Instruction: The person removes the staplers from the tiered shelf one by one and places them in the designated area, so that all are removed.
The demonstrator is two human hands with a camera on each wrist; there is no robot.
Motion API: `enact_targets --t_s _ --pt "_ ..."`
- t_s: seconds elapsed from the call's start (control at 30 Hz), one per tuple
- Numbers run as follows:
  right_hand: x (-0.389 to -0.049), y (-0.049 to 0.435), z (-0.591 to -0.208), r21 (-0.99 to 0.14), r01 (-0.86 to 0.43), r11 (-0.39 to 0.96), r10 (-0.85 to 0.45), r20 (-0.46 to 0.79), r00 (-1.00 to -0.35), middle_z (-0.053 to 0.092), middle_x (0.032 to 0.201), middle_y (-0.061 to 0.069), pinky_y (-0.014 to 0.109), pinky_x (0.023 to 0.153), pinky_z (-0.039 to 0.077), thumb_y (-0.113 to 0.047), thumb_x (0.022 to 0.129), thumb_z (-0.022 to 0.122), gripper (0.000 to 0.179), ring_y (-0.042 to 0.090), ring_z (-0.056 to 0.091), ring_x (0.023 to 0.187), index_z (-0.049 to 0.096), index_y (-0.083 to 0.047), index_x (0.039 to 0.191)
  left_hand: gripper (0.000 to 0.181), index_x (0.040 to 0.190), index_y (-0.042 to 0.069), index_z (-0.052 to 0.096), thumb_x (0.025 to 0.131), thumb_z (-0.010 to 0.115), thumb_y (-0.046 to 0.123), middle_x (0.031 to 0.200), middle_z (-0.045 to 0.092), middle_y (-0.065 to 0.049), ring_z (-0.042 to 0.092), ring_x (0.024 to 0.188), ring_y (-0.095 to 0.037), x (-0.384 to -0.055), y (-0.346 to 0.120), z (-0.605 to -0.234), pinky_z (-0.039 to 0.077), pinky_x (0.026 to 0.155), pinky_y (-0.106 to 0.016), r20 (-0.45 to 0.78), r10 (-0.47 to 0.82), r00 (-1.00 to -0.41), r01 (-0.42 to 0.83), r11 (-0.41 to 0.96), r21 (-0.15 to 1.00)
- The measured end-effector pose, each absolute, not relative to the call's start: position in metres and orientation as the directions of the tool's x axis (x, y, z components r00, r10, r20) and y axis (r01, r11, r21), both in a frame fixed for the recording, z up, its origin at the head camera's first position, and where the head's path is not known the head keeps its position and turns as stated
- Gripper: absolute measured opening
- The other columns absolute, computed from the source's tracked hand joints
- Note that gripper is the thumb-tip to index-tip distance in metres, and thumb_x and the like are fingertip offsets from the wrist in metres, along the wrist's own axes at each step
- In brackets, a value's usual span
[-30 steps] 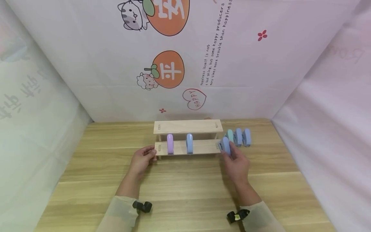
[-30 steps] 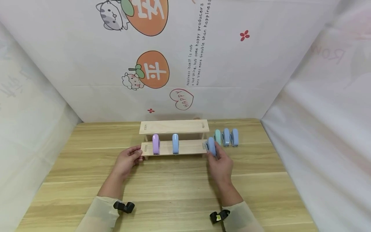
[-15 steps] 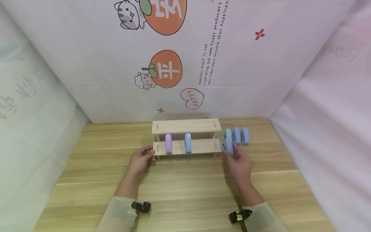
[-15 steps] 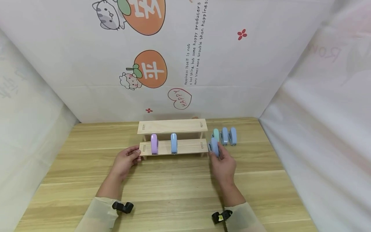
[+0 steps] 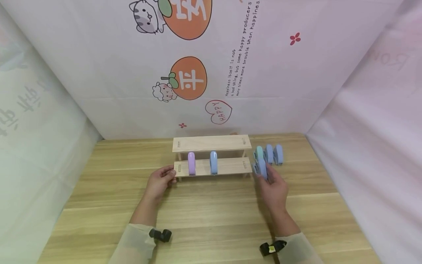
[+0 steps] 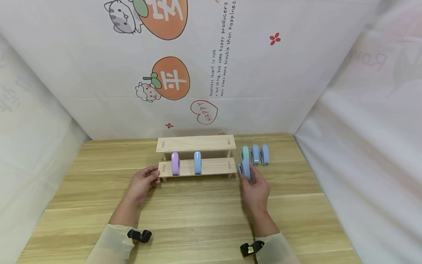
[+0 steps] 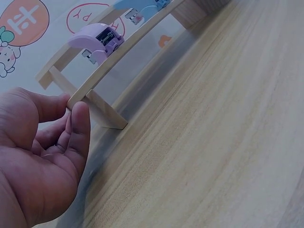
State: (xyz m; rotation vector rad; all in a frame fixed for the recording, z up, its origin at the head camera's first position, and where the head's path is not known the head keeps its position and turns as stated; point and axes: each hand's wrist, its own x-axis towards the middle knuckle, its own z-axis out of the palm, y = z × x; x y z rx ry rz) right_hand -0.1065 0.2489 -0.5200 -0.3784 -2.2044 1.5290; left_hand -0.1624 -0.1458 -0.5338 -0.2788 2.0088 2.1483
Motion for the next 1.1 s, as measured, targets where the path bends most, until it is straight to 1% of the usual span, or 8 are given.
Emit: enact_targets --t_s 0.13,0.4,0.73,0.9,1.1 --pt "-0.106 0.25 -0.522 -0.942 0.029 0.333 0.462 0.136 -0.876 0.058 0.143 0.019 0.029 0.106 0.048 -0.002 0.093 0.074 0.051 0.032 0.056 0.134 0.06 -0.001 0.141 0.042 0.141 -0.003 0.058 0.102 0.067 0.011 0.112 0.065 -0.011 0.067 0.088 -0.017 -0.162 -0.146 -0.534 0.062 0.081 -0.026 -0.265 0.006 -0.964 -0.265 -0.06 0.962" --pt "-0.105 0.252 -0.526 -0.943 0.09 0.32 0.473 0.077 -0.878 0.058 0.144 0.018 0.035 0.109 0.048 -0.004 0.094 0.074 0.051 0.03 0.056 0.135 0.059 -0.003 0.143 0.042 0.141 -0.002 0.058 0.102 0.068 0.012 0.116 0.064 -0.013 0.066 0.09 -0.018 -0.164 -0.147 -0.536 0.062 0.081 -0.026 -0.272 0.008 -0.962 -0.272 -0.053 0.961" --pt "-0.108 0.255 -0.526 -0.949 0.173 0.265 0.477 -0.027 -0.878 0.056 0.147 0.017 0.035 0.11 0.047 -0.007 0.094 0.073 0.055 0.029 0.056 0.136 0.056 -0.006 0.146 0.041 0.139 -0.003 0.059 0.101 0.068 0.009 0.116 0.065 -0.014 0.067 0.089 -0.018 -0.166 -0.146 -0.536 0.062 0.078 -0.025 -0.275 -0.006 -0.961 -0.274 -0.068 0.959" --pt "-0.109 0.259 -0.525 -0.951 0.22 0.219 0.468 -0.095 -0.878 0.055 0.149 0.015 0.036 0.112 0.046 -0.008 0.095 0.072 0.058 0.028 0.053 0.138 0.054 -0.008 0.15 0.043 0.141 -0.005 0.056 0.101 0.068 0.009 0.116 0.065 -0.015 0.067 0.088 -0.018 -0.166 -0.146 -0.536 0.062 0.078 -0.025 -0.269 -0.006 -0.963 -0.268 -0.069 0.961" --pt "-0.112 0.263 -0.527 -0.946 0.275 0.169 0.474 -0.167 -0.865 0.055 0.15 0.012 0.034 0.109 0.049 -0.008 0.093 0.074 0.061 0.027 0.053 0.138 0.053 -0.011 0.15 0.045 0.141 -0.006 0.055 0.101 0.068 0.009 0.118 0.065 -0.016 0.067 0.091 -0.02 -0.164 -0.146 -0.535 0.063 0.08 -0.026 -0.277 -0.004 -0.961 -0.276 -0.072 0.958"
